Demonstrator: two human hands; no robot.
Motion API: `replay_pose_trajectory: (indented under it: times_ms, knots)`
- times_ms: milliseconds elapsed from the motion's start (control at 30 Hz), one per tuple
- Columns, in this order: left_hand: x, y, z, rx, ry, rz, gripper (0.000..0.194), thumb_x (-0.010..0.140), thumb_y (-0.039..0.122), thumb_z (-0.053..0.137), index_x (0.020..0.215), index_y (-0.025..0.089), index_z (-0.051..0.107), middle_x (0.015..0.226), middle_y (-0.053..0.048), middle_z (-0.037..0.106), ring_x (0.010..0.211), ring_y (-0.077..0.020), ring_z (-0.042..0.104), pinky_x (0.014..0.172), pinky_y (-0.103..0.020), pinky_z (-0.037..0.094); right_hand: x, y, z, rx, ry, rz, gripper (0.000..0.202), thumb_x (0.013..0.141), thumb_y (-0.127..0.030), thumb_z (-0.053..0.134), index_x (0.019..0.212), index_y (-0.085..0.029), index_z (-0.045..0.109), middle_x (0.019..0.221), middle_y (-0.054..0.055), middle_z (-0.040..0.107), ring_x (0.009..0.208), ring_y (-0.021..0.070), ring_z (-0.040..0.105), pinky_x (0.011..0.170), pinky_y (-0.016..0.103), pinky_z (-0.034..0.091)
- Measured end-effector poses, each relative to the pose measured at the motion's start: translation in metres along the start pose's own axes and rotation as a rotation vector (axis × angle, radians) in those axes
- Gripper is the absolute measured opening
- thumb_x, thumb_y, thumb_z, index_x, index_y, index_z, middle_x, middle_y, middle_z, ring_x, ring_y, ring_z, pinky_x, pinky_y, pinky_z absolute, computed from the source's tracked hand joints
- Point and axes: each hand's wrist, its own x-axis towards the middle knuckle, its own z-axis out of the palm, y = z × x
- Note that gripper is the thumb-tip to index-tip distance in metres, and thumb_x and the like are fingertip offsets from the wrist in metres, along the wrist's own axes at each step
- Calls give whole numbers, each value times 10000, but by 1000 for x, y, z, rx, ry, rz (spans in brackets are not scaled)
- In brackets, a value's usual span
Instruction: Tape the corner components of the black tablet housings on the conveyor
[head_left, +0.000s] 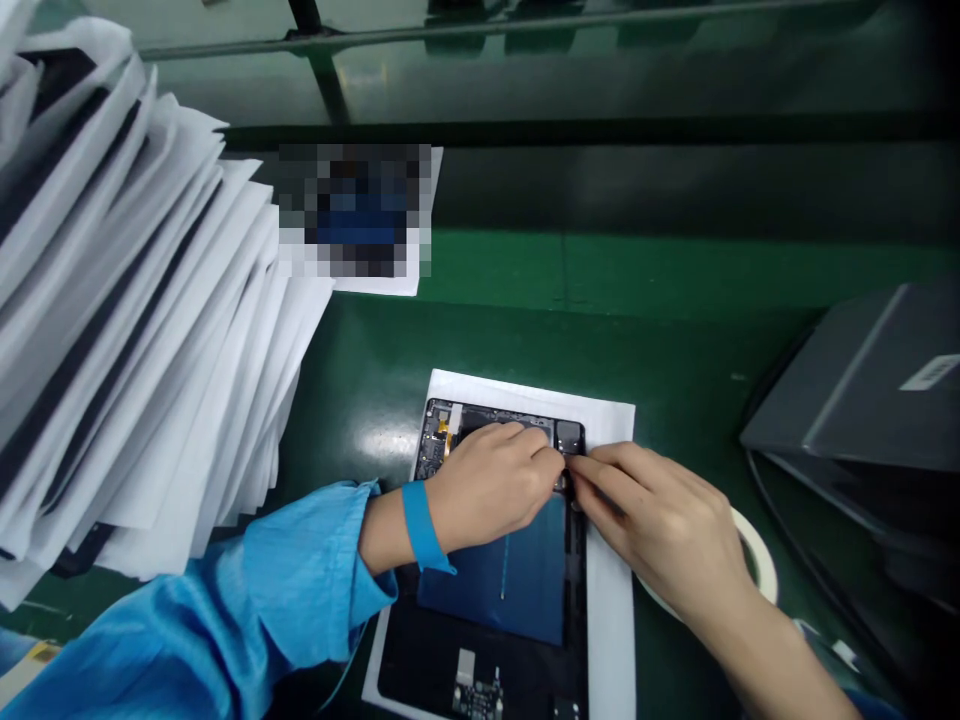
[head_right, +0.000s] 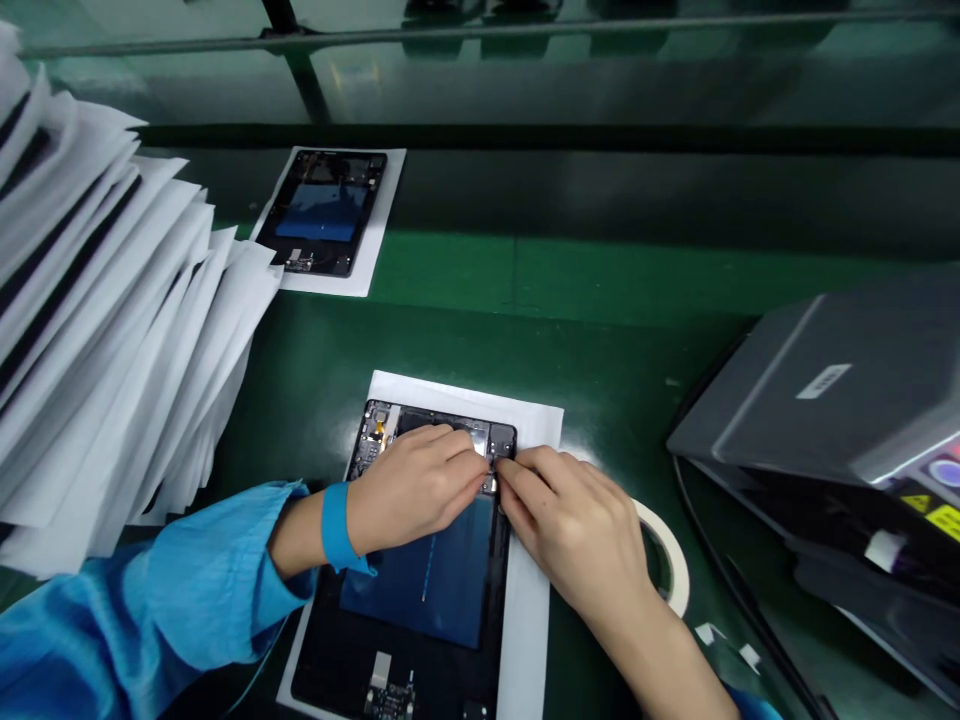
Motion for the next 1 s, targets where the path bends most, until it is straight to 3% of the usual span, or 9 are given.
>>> replay_pose_trajectory:
  times_ms: [233, 500, 600, 700, 767, 833, 900, 933, 1000]
  knots:
    - [-2, -1, 2, 1, -17, 22, 157, 978, 180, 539, 856, 146, 632, 821, -44, 605, 793, -213, 601, 717, -346, 503, 0, -4, -5, -76, -43, -69, 180, 992, -194, 529, 944, -142, 694, 848, 26, 650, 669, 148, 503, 650, 305, 394]
    - [0, 1, 2, -43, -48, 17, 118, 963, 180, 581, 875, 138, 647, 848, -48, 629, 831, -210, 619, 768, -345, 505, -8, -24, -6, -248, -108, -126, 224, 982, -177, 512, 1079, -71, 684, 882, 64, 674, 722, 179, 520, 671, 342, 387]
    - [-11, 0, -7, -31, -9, 3, 119, 948, 209, 610, 858, 142, 650, 842, -45, 630, 841, -215, 614, 741, -349, 491, -18, -28, -6, -258, -89, -134, 262, 976, -174, 511, 1155, -79, 676, 902, 68, 682, 741, 182, 541, 685, 336, 413]
    - [-38, -8, -19, -16, 74, -16, 183, 961, 286, 598, 845, 154, 651, 843, -40, 630, 825, -216, 596, 701, -360, 463, -18, -19, -12, -285, -98, -188, 282, 982, -213, 493, 1159, -133, 697, 894, 61, 683, 707, 180, 565, 654, 346, 439]
    - [-57, -16, -23, -12, 133, -60, 221, 969, 315, 583, 831, 158, 654, 835, -38, 630, 798, -205, 580, 679, -354, 438, 3, -11, -14, -235, -112, -288, 269, 998, -287, 481, 1058, -207, 731, 846, 34, 674, 652, 156, 577, 601, 324, 451]
    - [-71, -25, -22, -11, 168, -106, 226, 960, 312, 592, 806, 161, 658, 814, -35, 626, 778, -195, 568, 664, -345, 410, 49, -11, -10, -149, -159, -337, 318, 1014, -376, 456, 924, -250, 733, 791, 18, 658, 630, 134, 596, 549, 288, 447]
    - [-77, -32, -19, -12, 157, -116, 223, 945, 311, 609, 784, 166, 660, 789, -33, 619, 768, -193, 561, 656, -346, 385, 115, -24, 7, -189, -333, -201, 388, 1023, -425, 405, 899, -238, 721, 793, 46, 646, 679, 174, 616, 512, 306, 413]
    - [-78, -34, -17, -19, 133, -105, 225, 942, 321, 613, 784, 170, 663, 789, -33, 620, 768, -193, 559, 656, -349, 377, 152, -34, 19, -206, -357, -173, 396, 1027, -398, 385, 908, -210, 713, 857, 78, 653, 740, 198, 626, 535, 314, 425]
    - [-77, -37, -15, -38, 77, -79, 232, 941, 351, 618, 797, 175, 669, 799, -32, 624, 765, -194, 557, 660, -353, 370, 226, -58, 51, -224, -439, -142, 300, 1008, -370, 474, 1008, -158, 687, 1012, 119, 653, 926, 221, 636, 668, 314, 500]
